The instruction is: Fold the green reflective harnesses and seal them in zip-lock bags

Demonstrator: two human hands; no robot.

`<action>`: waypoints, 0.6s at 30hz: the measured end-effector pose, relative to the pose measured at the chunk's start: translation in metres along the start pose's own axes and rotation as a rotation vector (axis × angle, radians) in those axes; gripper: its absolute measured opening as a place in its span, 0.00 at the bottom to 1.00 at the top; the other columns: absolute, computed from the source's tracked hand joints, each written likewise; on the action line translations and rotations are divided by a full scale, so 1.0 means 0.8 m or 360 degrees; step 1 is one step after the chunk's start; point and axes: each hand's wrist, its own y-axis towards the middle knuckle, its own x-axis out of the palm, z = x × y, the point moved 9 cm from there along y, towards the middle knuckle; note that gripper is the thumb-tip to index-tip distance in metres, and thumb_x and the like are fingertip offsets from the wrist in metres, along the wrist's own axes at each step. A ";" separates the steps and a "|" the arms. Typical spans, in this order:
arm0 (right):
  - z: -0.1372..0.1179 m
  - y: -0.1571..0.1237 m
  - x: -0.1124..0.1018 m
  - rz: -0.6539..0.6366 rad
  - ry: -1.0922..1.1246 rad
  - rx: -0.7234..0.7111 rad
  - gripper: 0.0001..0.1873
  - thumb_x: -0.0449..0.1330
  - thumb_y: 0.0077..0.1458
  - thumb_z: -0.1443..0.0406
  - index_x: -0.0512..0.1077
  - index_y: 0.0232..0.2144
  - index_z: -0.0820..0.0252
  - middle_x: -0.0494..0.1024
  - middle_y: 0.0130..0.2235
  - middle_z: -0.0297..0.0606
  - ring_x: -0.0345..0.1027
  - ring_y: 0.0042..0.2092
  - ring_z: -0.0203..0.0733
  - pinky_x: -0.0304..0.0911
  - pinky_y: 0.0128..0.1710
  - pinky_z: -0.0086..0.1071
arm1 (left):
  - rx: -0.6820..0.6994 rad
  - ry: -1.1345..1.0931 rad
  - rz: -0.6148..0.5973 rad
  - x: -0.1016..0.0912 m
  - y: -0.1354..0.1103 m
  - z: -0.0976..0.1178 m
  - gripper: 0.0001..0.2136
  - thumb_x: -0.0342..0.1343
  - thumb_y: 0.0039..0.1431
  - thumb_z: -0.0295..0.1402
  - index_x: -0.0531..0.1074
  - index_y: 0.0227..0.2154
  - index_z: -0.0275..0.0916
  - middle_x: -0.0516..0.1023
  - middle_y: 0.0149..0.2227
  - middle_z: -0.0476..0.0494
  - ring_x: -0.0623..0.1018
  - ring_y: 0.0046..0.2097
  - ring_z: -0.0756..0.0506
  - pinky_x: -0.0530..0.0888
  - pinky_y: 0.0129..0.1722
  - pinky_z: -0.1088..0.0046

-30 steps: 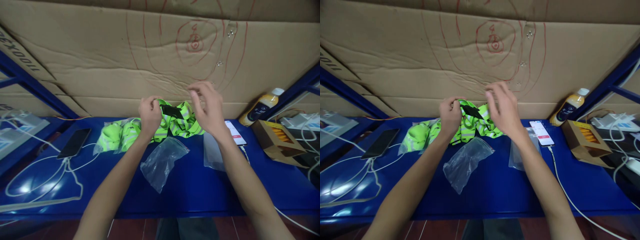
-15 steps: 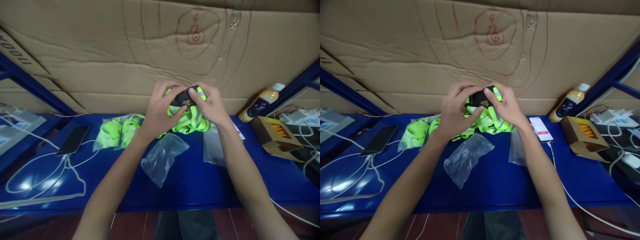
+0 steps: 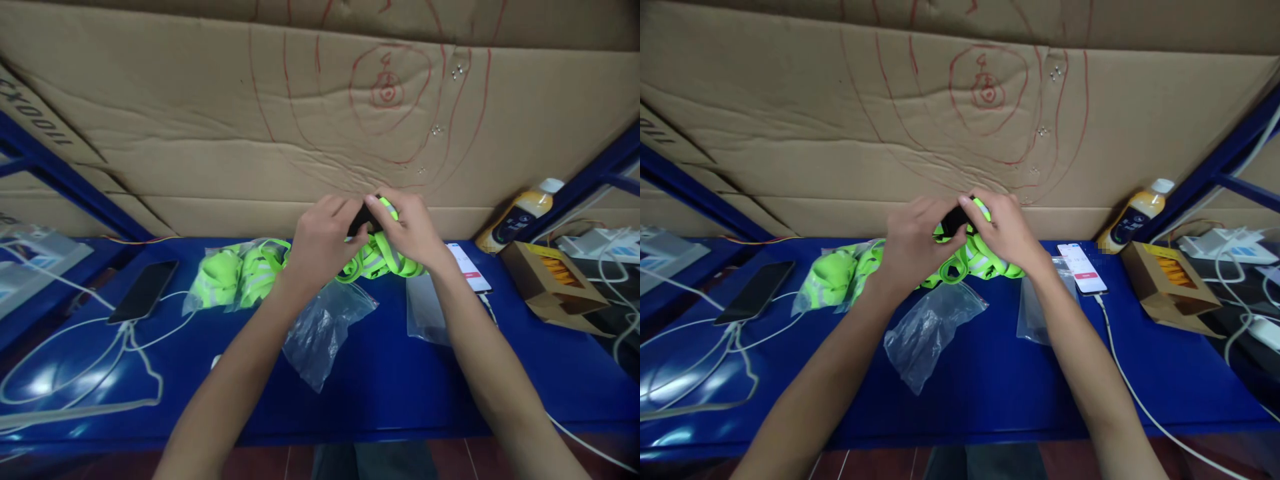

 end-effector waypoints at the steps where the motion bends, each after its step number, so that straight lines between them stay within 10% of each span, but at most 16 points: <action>1: -0.001 0.000 0.000 -0.0004 -0.0011 -0.0001 0.33 0.48 0.72 0.37 0.64 0.27 0.54 0.73 0.27 0.34 0.66 0.31 0.41 0.54 0.35 0.38 | 0.0003 0.0015 0.0008 0.001 -0.001 0.001 0.09 0.60 0.67 0.32 0.77 0.48 0.43 0.84 0.44 0.40 0.82 0.47 0.37 0.77 0.48 0.59; 11: 0.001 0.001 -0.019 0.0210 0.0140 0.0025 0.30 0.53 0.71 0.40 0.69 0.28 0.54 0.71 0.28 0.34 0.66 0.32 0.42 0.60 0.36 0.39 | -0.0199 -0.0966 0.0005 0.005 0.004 -0.040 0.20 0.68 0.66 0.43 0.78 0.56 0.43 0.83 0.57 0.40 0.82 0.59 0.38 0.77 0.62 0.61; 18: 0.041 -0.001 -0.052 0.0534 0.0405 0.0150 0.28 0.61 0.66 0.39 0.68 0.26 0.52 0.68 0.26 0.34 0.71 0.36 0.45 0.66 0.36 0.39 | -0.0654 -0.1572 0.0047 0.018 -0.007 -0.094 0.19 0.74 0.58 0.47 0.83 0.43 0.39 0.87 0.46 0.40 0.85 0.51 0.39 0.82 0.52 0.63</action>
